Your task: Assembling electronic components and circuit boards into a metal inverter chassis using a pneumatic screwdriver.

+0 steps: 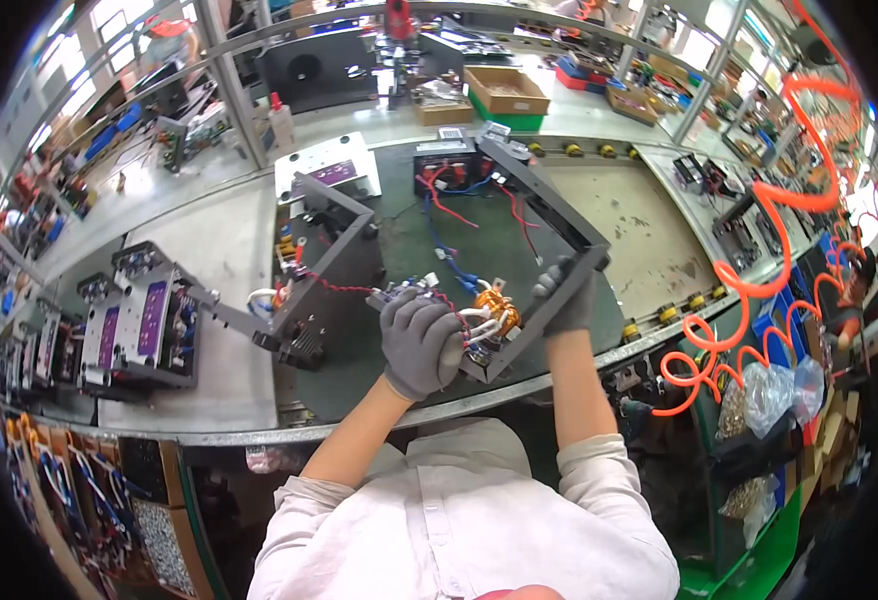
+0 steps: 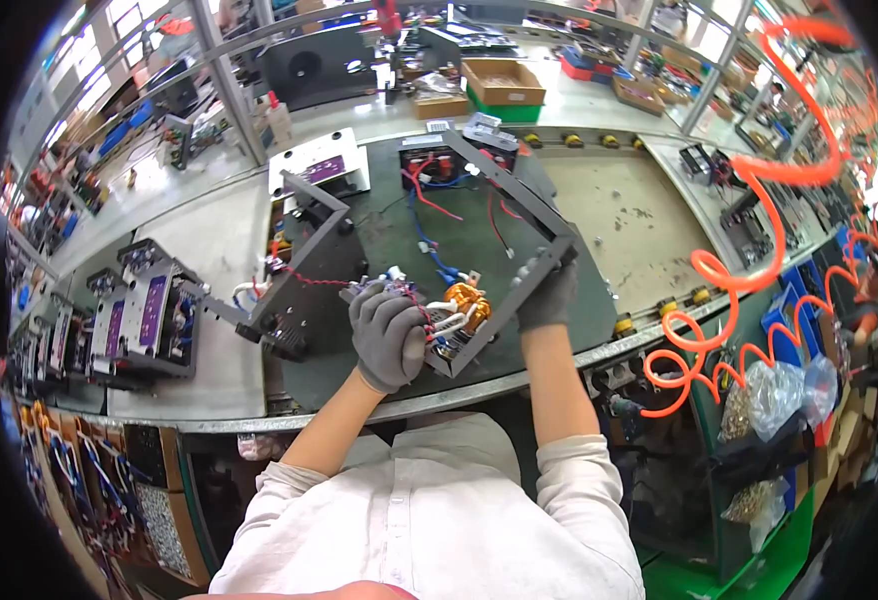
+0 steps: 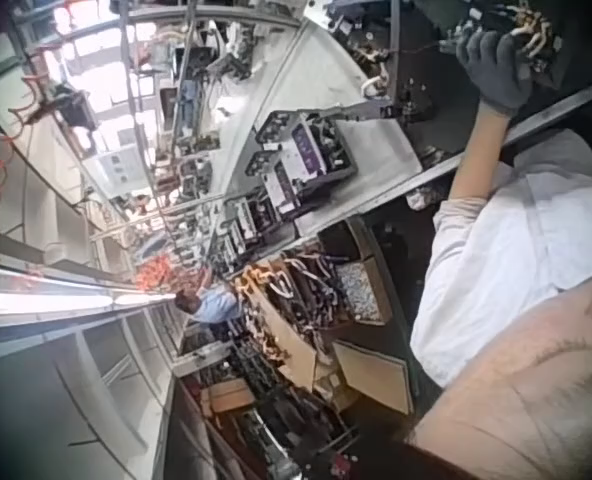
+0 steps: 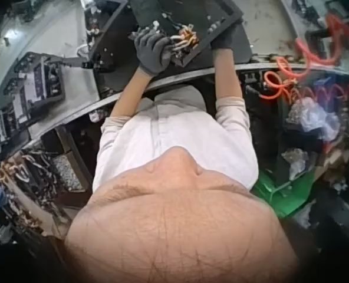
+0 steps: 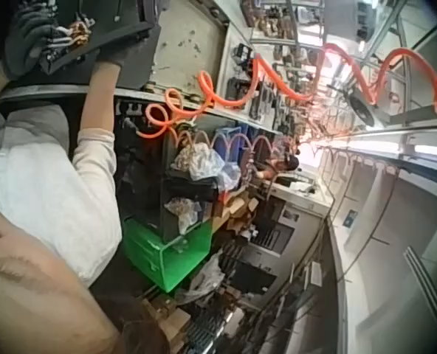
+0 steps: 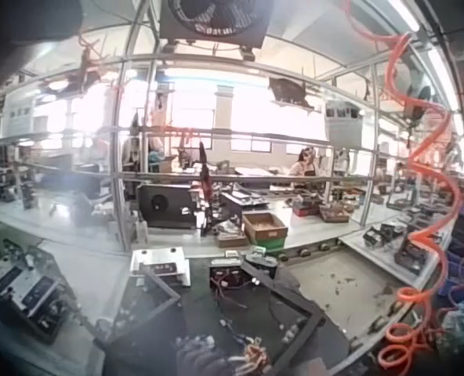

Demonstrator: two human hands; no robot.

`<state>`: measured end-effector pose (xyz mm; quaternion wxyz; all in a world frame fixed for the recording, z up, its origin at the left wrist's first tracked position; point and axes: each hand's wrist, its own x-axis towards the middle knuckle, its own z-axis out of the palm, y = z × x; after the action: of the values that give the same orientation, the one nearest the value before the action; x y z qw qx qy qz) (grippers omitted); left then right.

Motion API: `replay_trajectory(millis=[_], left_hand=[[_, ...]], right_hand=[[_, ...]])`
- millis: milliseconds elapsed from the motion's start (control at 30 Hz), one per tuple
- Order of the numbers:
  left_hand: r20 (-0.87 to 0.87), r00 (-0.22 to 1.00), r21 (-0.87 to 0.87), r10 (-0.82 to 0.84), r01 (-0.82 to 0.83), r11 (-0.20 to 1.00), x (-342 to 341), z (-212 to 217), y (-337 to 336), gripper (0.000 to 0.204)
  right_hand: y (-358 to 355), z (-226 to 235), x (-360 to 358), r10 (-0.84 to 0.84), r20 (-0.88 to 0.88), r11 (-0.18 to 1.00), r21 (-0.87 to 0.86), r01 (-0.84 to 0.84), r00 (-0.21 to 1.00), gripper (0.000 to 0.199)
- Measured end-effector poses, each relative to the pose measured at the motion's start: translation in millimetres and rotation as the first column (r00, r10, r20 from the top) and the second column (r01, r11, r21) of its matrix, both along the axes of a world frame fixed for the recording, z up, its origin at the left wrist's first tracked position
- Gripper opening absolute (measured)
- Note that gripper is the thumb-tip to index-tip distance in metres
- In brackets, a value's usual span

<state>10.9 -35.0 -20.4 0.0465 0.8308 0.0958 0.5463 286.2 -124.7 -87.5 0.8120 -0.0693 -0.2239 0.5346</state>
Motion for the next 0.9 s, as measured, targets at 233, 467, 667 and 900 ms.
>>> replay_trajectory(millis=[233, 467, 667, 900], left_hand=[[-0.222, 0.963, -0.137, 0.15, -0.183, 0.973, -56, -29, 4, 0.029], [-0.649, 0.76, -0.023, 0.029, -0.057, 0.998, -77, -18, 21, 0.019], [-0.615, 0.618, 0.251, 0.49, -0.436, 0.864, -87, 77, 67, 0.026], [-0.822, 0.443, -0.052, 0.358, -0.684, 0.727, -186, 83, 141, 0.026]], right_hand=[[-4, 123, -37, -0.756, 0.057, 0.638, -0.16, 0.753, 0.652, 0.029], [-20, 102, -51, -0.236, 0.587, 0.281, 0.804, 0.524, -0.774, 0.021], [-20, 104, -71, -0.279, 0.792, 0.284, 0.608, 0.742, -0.543, 0.018], [-26, 115, -129, -0.513, 0.749, 0.325, 0.621, 0.713, -0.419, 0.013]])
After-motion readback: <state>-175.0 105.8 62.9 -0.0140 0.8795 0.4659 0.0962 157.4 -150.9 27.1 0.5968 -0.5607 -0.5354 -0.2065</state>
